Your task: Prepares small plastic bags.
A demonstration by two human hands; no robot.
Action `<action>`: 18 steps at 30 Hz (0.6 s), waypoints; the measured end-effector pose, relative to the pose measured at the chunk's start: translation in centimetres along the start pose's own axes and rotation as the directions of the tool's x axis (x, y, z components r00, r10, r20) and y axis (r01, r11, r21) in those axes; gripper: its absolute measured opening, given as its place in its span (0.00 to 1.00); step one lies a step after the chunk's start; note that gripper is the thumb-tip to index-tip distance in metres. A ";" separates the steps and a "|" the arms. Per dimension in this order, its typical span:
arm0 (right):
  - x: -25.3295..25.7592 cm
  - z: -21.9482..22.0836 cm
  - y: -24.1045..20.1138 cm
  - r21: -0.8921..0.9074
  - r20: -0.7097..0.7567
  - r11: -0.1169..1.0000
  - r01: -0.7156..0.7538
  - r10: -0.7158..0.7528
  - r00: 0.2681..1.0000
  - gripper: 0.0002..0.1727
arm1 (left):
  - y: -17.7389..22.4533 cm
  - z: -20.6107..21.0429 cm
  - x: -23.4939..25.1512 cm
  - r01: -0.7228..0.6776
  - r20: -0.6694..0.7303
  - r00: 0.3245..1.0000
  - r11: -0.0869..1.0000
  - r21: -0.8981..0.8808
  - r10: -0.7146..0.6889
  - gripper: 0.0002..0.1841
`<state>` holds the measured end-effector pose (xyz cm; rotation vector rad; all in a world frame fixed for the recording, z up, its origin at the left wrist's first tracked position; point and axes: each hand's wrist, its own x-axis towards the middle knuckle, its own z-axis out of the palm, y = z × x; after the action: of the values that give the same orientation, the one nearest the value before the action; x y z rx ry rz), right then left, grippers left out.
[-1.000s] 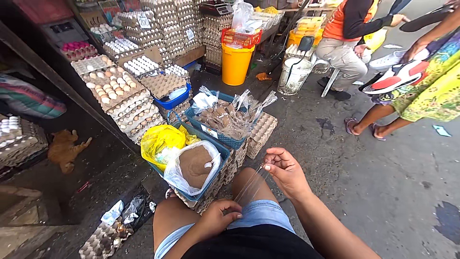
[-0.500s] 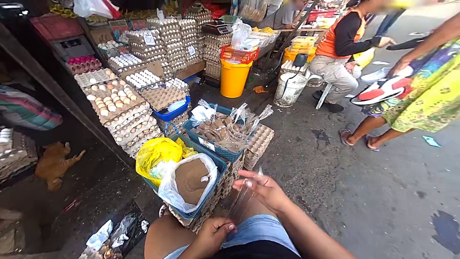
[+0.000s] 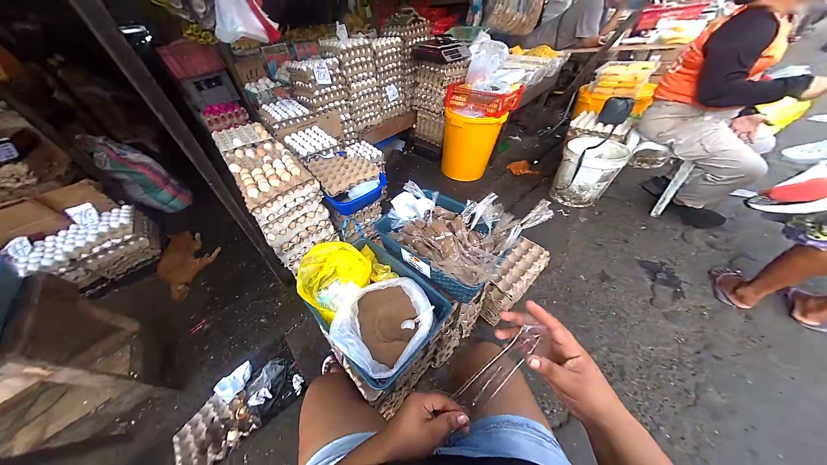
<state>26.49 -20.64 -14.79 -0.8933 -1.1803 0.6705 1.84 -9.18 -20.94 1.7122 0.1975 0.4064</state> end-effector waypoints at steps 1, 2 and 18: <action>0.0 -0.1 0.2 -0.010 -0.002 1.000 0.003 -0.003 1.000 0.34 | 0.1 0.1 0.1 0.002 -0.015 1.000 1.000 0.002 -0.002 0.12; -0.1 -0.2 0.5 -0.017 -0.014 1.000 0.010 -0.010 1.000 0.32 | 0.1 0.1 0.1 -0.001 -0.026 1.000 1.000 0.004 0.001 0.12; 0.1 -0.4 -0.8 -0.060 -0.354 0.998 0.015 -0.035 0.935 0.09 | -0.5 0.9 0.1 0.054 -0.101 0.994 0.998 0.020 -0.052 0.09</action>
<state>26.86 -21.02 -14.13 -0.9980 -0.8869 0.4327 2.29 -9.89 -21.56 1.7063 0.3214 0.4531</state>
